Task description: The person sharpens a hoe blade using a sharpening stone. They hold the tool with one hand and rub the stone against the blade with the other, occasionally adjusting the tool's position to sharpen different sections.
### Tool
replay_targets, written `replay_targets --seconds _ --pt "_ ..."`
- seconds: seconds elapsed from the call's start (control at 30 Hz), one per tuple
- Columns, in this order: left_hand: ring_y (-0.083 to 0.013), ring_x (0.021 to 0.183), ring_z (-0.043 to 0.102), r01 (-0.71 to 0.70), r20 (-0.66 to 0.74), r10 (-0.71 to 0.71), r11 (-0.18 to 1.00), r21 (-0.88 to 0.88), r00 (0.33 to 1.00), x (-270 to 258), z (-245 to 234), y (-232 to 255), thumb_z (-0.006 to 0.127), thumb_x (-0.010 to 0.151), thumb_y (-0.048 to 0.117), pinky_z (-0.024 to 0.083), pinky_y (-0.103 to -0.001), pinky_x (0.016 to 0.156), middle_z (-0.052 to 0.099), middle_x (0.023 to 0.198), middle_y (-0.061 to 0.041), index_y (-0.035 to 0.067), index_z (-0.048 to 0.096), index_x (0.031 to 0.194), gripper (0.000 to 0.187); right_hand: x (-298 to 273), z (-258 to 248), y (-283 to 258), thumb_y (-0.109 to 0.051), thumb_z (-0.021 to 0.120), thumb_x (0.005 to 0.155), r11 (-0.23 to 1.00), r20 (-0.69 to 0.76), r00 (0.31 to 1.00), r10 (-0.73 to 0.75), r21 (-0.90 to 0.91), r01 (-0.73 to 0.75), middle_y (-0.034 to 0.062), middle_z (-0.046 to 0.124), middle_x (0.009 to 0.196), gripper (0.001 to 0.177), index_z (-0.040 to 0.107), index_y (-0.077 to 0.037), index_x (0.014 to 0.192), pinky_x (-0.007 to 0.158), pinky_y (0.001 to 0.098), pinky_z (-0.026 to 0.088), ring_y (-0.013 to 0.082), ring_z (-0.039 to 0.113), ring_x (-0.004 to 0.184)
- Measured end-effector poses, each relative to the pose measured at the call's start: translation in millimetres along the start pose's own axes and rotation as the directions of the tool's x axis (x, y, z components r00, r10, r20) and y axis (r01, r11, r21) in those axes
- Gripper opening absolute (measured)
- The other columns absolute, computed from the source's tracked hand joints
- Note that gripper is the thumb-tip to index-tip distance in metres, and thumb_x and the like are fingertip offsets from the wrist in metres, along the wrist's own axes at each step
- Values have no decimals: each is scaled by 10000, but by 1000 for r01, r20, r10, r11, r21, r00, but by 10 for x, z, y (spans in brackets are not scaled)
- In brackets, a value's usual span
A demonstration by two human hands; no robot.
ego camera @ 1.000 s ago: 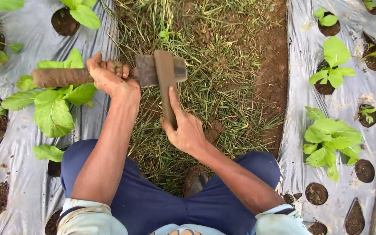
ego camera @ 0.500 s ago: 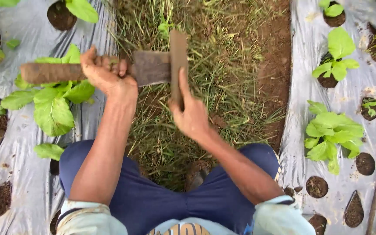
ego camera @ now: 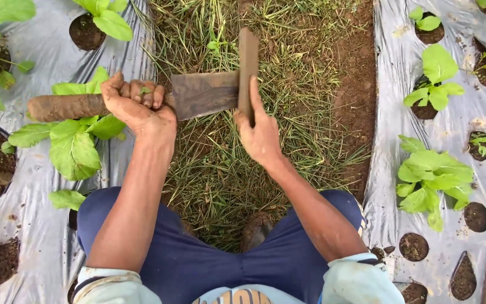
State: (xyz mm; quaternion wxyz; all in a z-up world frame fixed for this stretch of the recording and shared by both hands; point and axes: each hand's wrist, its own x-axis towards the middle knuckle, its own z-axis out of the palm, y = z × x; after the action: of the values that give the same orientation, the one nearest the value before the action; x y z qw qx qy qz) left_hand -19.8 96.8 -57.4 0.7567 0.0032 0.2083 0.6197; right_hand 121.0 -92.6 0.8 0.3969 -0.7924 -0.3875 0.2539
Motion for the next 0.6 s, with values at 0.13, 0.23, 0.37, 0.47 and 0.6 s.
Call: replay_targets --seconds 0.13,0.23,0.37,0.47,0.6 --pt "-130 357 319 -30 6 30 998 52 1000 131 88 37 716 868 298 221 -253 294 297 498 80 219 420 616 396 -180 65 -145 -113 571 1000 997 17 999 -44 -58 45 300 700 897 783 77 -206 1600 582 411 605 336 693 607" --pt "-143 390 328 -60 -19 61 996 58 998 124 -145 76 711 868 291 238 -245 347 306 528 57 222 388 641 401 -237 183 -10 -186 601 978 998 143 990 -1 -54 9 285 702 924 768 147 -193 1597 541 374 581 274 673 578" --pt "-130 425 359 137 158 -134 991 -9 978 17 -229 33 642 914 352 282 -268 381 342 537 57 239 382 635 398 92 -196 112 -280 493 1025 961 -69 996 56 275 -35 169 683 847 650 164 -251 1585 468 259 513 146 583 509" --pt "-129 409 317 178 140 -171 983 -45 975 94 -28 74 636 915 276 257 -271 362 308 513 68 235 357 610 416 185 -578 -78 -376 456 987 805 -165 968 188 591 -55 58 623 748 663 203 -241 1585 404 188 429 67 503 456" --pt "-112 447 316 280 199 -259 956 -84 945 -70 206 146 628 906 223 272 -258 396 322 511 74 230 379 589 403 108 -771 50 -471 489 918 599 -215 963 160 797 79 22 554 577 631 407 -177 1470 314 195 369 67 442 372"
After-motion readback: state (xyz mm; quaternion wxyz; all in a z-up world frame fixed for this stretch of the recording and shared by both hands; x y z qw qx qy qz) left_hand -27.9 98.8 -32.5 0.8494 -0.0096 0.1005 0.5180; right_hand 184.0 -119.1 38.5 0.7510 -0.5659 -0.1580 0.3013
